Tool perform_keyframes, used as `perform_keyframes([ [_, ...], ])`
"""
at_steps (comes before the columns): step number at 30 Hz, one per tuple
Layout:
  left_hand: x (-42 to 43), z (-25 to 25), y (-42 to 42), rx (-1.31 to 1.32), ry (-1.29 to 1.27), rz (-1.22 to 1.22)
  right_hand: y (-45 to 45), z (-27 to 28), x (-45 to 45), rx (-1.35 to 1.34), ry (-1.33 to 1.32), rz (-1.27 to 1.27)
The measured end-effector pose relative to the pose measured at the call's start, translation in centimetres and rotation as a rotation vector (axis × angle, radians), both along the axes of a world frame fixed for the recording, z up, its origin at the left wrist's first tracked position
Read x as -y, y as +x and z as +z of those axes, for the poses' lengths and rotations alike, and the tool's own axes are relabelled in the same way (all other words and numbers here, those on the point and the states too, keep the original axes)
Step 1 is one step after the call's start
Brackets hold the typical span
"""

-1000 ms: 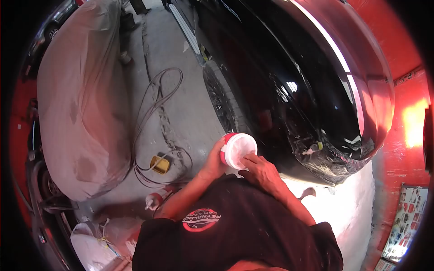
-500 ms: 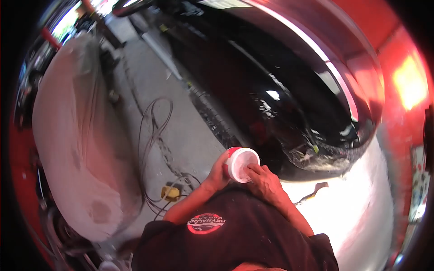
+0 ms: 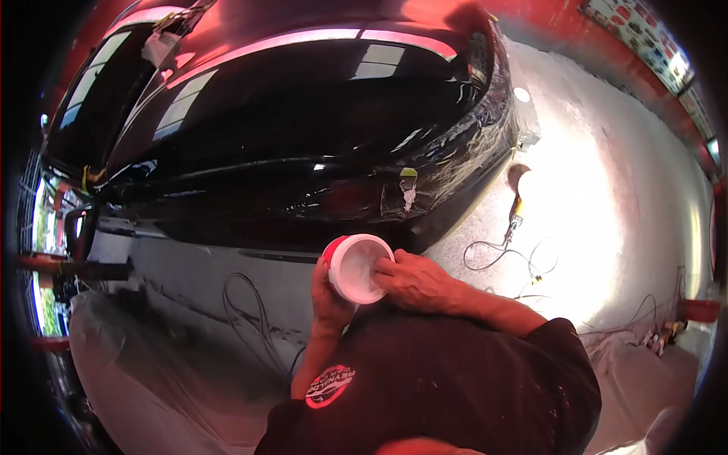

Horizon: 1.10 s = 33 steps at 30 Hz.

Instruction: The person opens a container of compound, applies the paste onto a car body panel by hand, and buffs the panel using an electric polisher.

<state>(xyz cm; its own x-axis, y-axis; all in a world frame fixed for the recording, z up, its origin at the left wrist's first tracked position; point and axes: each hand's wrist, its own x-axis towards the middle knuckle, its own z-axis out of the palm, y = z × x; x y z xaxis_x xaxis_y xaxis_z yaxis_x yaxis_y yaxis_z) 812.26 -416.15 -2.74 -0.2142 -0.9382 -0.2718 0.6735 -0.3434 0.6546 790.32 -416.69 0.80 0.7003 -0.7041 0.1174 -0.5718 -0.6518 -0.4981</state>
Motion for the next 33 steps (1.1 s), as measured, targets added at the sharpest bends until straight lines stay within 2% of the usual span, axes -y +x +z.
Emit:
perform_keyframes([
  [2, 1.1, 0.2, 0.7, -0.012, 0.017, -0.093, 0.6, 0.6, -0.8, -0.015, 0.028, -0.062],
  [5, 2.2, 1.0, 2.1, -0.050, 0.079, -0.204, 1.5, 4.5, -2.0, 0.157, 0.106, -0.168],
  [8, 2.9, 1.8, 3.8, -0.066, 0.116, -0.312, 1.4, 4.3, -3.5, 0.448, -0.011, -0.315],
  [11, 3.3, 2.0, 4.8, -0.023, 0.150, -0.402, 0.1, 0.1, -5.4, 1.020, 0.194, -0.642],
  [13, 3.3, 1.1, 6.1, -0.025, 0.177, -0.462, -0.5, -4.9, -5.0, 1.275, 0.244, -1.005],
  [15, 3.3, 0.8, 6.7, 0.019, 0.162, -0.501, -1.9, -10.3, -3.4, 1.259, 0.280, -1.366],
  [17, 3.0, 0.9, 7.1, 0.063, 0.174, -0.524, -3.3, -16.4, -1.3, 1.020, 0.068, -1.470],
  [20, 2.3, 0.2, 7.9, 0.056, 0.183, -0.542, -1.8, -19.4, 1.2, 0.574, -0.311, -1.414],
  [24, 1.7, -0.9, 8.7, 0.056, 0.216, -0.518, 0.5, -18.2, -2.7, 0.637, -0.125, -1.237],
  [27, 1.3, -0.7, 8.1, 0.029, 0.279, -0.497, -4.0, -19.7, -0.6, 0.621, -0.300, -1.388],
  [28, 1.4, -0.9, 7.9, 0.035, 0.293, -0.492, -4.9, -18.7, 0.5, 0.681, -0.195, -1.436],
  [32, 1.5, -1.5, 6.0, 0.071, 0.308, -0.439, -1.7, -19.2, -1.5, 0.489, -0.311, -1.037],
  [33, 1.6, -1.7, 5.2, 0.058, 0.327, -0.441, -1.7, -18.9, -2.3, 0.540, -0.242, -1.060],
])
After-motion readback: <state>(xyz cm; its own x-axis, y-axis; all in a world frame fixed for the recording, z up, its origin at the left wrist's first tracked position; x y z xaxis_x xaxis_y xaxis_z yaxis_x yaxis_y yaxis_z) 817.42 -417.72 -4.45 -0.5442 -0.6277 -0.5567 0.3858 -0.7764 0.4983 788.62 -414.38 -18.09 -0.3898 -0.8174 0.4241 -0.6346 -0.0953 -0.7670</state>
